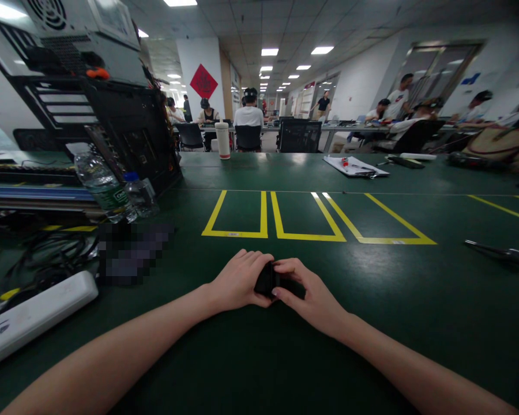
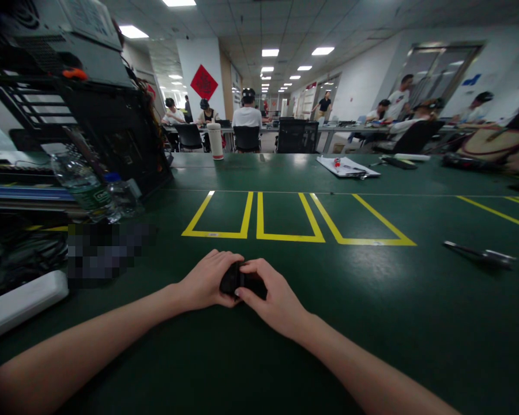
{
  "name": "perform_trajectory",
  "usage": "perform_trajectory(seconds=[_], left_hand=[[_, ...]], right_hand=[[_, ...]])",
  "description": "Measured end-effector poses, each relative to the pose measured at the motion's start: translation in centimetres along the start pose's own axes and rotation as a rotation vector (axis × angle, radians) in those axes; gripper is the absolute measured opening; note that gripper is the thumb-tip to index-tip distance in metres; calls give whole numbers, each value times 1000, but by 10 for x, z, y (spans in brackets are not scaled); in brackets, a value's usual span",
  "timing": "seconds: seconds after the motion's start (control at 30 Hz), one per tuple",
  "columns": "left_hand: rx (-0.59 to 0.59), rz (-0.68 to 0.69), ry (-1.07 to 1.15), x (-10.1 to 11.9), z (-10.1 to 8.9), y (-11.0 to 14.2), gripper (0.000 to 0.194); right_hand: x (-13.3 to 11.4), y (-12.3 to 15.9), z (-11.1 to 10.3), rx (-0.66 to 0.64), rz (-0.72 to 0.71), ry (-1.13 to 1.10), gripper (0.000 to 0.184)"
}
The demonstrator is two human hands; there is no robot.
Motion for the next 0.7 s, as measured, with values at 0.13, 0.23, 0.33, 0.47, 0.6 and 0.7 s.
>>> perform_trajectory(seconds=[0.13,0.23,0.33,0.47,0.6,0.7], left_hand=[[-3,6,5,0,0,-1,57],[-5,8,10,0,1,0,57],[-11,2,13,0,1,0,59],[-20,-5,11,0,0,1,58],[-17,5,15,2,0,0,55],[-10,1,8,1,0,-1,56]], right_hand=[[0,0,0,-13,20,-30,36],[-3,1,0,-27,11,-27,38],[-6,2,1,-39,-19,5,33],[-6,1,-1,-5,-30,16,27],[-4,0,-1,9,-27,7,26],[-3,0,-1,13,-22,-7,32]])
Point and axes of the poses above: each hand's wrist, its own y-axis away from the middle knuckle, its own z-axis out of the palm, x = y × z, the point moved 7 cm from there along -y, towards the middle knuckle, and after that the axes turned 9 degrees about -x, right-handed, at the moved point
